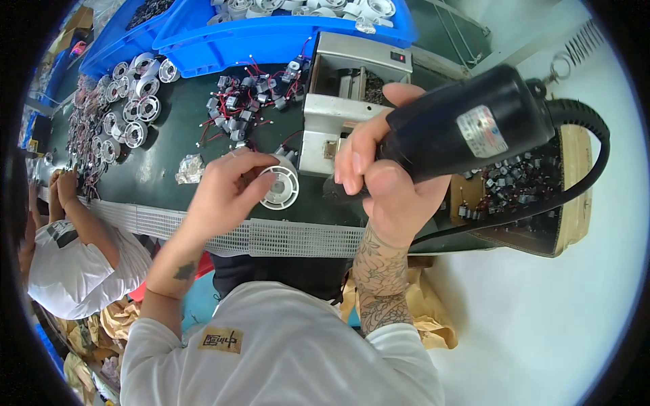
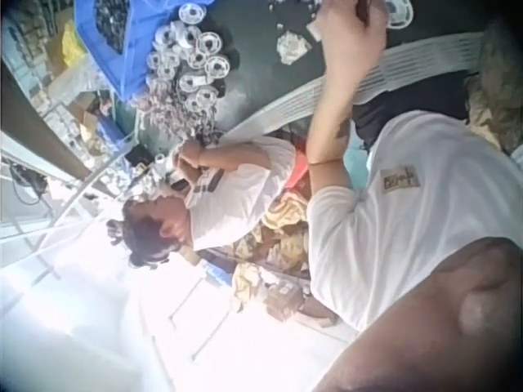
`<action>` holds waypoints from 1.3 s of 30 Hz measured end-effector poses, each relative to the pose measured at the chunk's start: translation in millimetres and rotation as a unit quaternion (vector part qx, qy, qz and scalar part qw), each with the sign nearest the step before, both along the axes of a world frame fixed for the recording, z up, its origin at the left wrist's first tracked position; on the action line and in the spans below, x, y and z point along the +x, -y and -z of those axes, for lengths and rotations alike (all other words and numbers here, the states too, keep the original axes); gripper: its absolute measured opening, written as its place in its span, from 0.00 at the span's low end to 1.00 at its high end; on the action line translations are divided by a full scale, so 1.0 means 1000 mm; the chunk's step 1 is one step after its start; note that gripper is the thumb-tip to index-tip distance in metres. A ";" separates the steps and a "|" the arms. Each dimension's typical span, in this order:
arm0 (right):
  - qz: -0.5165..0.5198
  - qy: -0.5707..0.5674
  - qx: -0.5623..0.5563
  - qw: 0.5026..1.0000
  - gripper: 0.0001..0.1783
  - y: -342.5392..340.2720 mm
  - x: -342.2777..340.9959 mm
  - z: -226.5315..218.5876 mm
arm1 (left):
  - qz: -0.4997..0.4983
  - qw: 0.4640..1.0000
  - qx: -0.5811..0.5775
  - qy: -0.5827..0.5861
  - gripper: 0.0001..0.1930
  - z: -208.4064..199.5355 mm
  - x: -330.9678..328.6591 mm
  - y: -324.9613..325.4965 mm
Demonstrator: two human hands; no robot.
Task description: The person assembles electronic components, small motors, and electrical wires into plastic housings using an electric screwdriver at a factory workbench.
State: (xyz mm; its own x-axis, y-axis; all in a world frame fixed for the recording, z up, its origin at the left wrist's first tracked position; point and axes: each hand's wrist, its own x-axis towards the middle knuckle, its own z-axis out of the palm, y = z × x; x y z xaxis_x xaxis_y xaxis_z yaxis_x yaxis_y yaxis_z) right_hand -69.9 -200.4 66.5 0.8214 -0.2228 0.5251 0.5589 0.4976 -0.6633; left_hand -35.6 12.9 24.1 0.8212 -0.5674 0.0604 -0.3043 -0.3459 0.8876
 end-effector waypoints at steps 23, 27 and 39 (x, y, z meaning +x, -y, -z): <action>0.007 -0.038 -0.035 0.999 0.30 0.006 0.004 0.019 | -0.200 0.909 0.151 0.333 0.10 0.045 0.116 0.031; 0.023 -0.051 -0.045 0.997 0.29 0.008 0.004 0.020 | -0.194 0.895 0.151 0.371 0.09 0.049 0.122 0.041; 0.034 -0.020 -0.019 0.999 0.35 0.014 0.000 0.016 | -0.082 0.993 -0.050 0.076 0.05 -0.022 0.035 0.009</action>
State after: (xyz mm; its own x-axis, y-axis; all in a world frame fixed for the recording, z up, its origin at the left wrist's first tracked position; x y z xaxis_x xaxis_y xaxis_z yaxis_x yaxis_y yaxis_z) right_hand -69.8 -214.3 50.2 0.8259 -0.2591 0.5008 0.5628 0.4329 -0.7041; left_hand -0.1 3.8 45.9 0.8794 -0.4120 0.2387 -0.3833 -0.3150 0.8683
